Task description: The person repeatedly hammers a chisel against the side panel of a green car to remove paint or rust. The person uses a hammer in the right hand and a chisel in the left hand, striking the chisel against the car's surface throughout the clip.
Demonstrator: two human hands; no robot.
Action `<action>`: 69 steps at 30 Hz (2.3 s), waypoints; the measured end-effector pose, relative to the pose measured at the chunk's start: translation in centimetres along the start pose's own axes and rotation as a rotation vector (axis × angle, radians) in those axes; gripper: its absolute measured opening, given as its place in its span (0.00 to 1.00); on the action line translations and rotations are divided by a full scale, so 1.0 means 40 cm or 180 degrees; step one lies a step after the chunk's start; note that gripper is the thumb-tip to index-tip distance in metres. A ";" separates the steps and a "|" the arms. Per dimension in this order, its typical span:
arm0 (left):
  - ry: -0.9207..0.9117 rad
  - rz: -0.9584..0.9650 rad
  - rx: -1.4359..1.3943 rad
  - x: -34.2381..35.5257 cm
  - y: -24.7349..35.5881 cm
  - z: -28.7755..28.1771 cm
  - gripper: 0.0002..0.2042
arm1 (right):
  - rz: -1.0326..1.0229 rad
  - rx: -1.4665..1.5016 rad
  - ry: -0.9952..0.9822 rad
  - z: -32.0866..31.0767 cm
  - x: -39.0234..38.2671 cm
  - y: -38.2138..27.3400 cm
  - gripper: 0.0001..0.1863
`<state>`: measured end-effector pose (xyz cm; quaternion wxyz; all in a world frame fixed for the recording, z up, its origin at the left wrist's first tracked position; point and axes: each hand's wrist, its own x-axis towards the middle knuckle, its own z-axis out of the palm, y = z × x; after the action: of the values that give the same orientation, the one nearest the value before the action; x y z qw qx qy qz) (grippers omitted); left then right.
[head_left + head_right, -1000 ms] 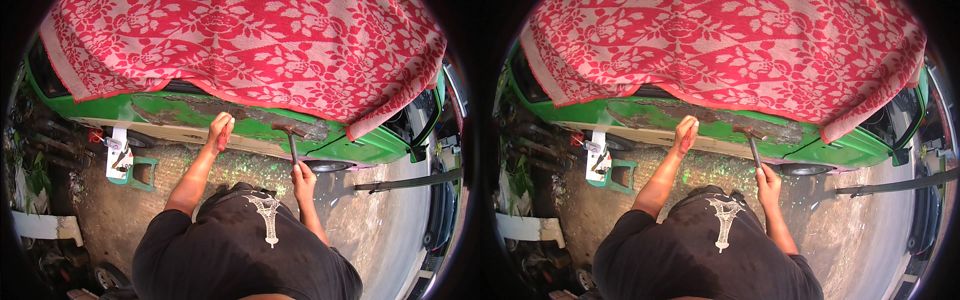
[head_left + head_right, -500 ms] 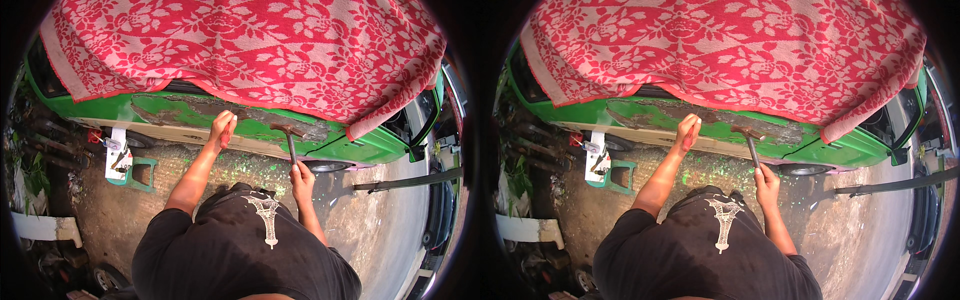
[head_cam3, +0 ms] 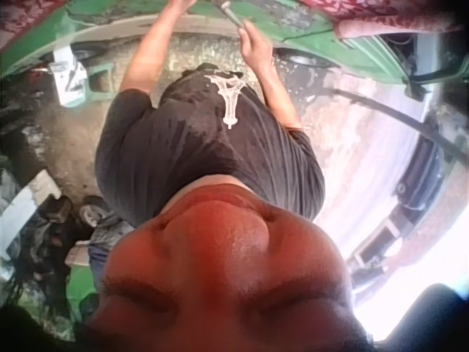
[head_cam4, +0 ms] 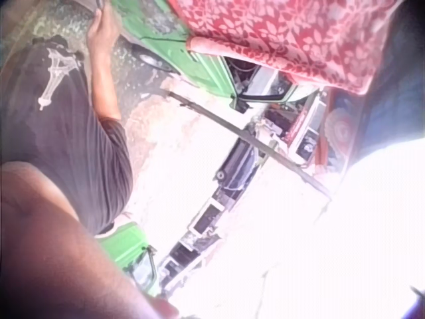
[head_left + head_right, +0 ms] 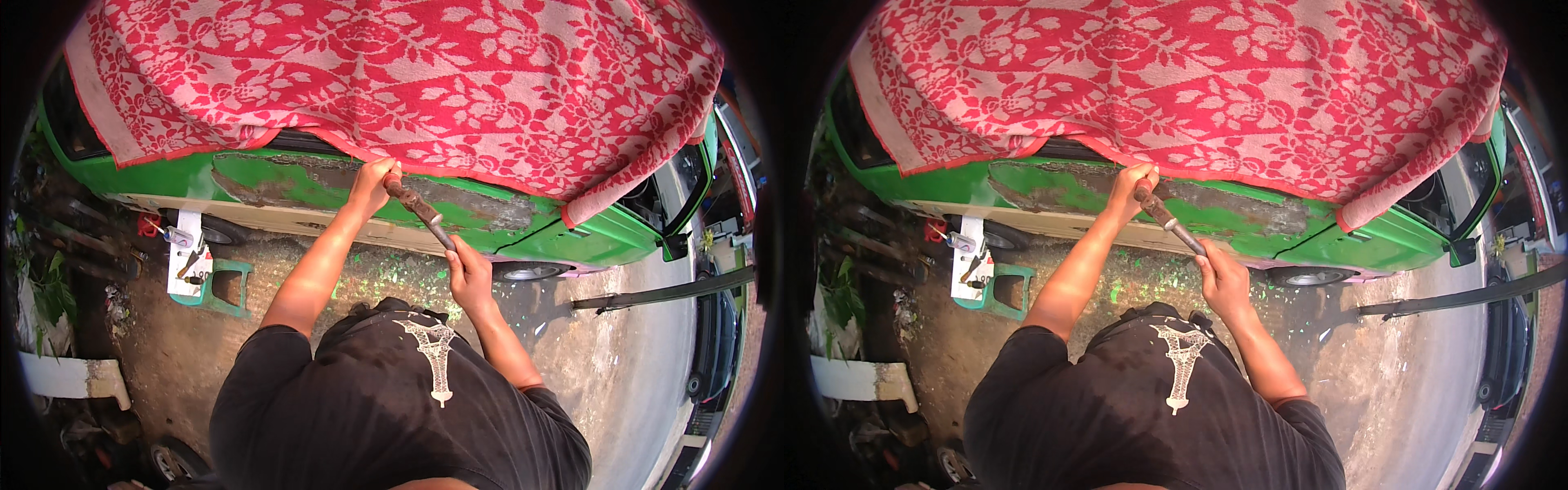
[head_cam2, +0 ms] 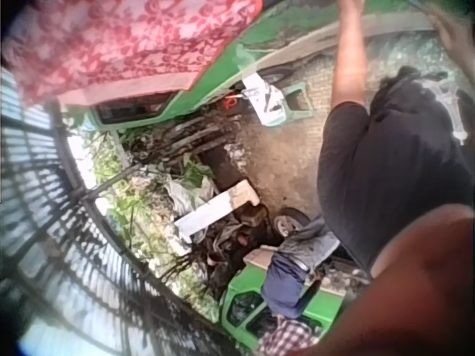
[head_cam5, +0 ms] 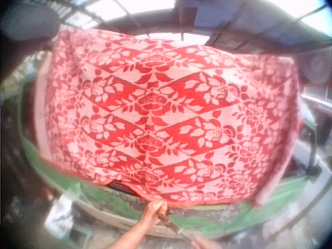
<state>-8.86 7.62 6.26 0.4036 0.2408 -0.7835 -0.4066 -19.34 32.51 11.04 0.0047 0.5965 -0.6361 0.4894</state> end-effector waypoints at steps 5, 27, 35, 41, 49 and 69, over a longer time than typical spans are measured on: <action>0.0174 0.0101 0.0306 0.011 -0.015 0.003 0.14 | 0.0461 0.0739 0.0704 -0.007 0.000 -0.039 0.17; 0.0226 0.0767 -0.0187 -0.165 -0.100 -0.028 0.07 | 0.2401 0.1390 0.0483 0.050 -0.227 0.004 0.16; 0.0069 0.0485 -0.0314 -0.127 -0.103 -0.039 0.07 | 0.2395 0.1405 0.0548 0.079 -0.200 -0.040 0.16; 0.0202 0.0751 -0.0265 -0.119 -0.127 -0.031 0.08 | 0.2377 0.1271 0.0521 0.077 -0.204 -0.055 0.16; 0.0194 0.0747 -0.0341 -0.119 -0.123 -0.033 0.08 | 0.2452 0.1366 0.0525 0.080 -0.199 -0.058 0.16; 0.0016 0.0582 -0.0279 -0.030 -0.054 -0.046 0.14 | 0.0814 0.0501 0.0460 0.081 -0.102 -0.124 0.18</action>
<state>-6.57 6.44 4.58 0.4510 0.1515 -0.7826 -0.4014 -12.50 34.48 10.00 -0.0586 0.4725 -0.6644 0.5760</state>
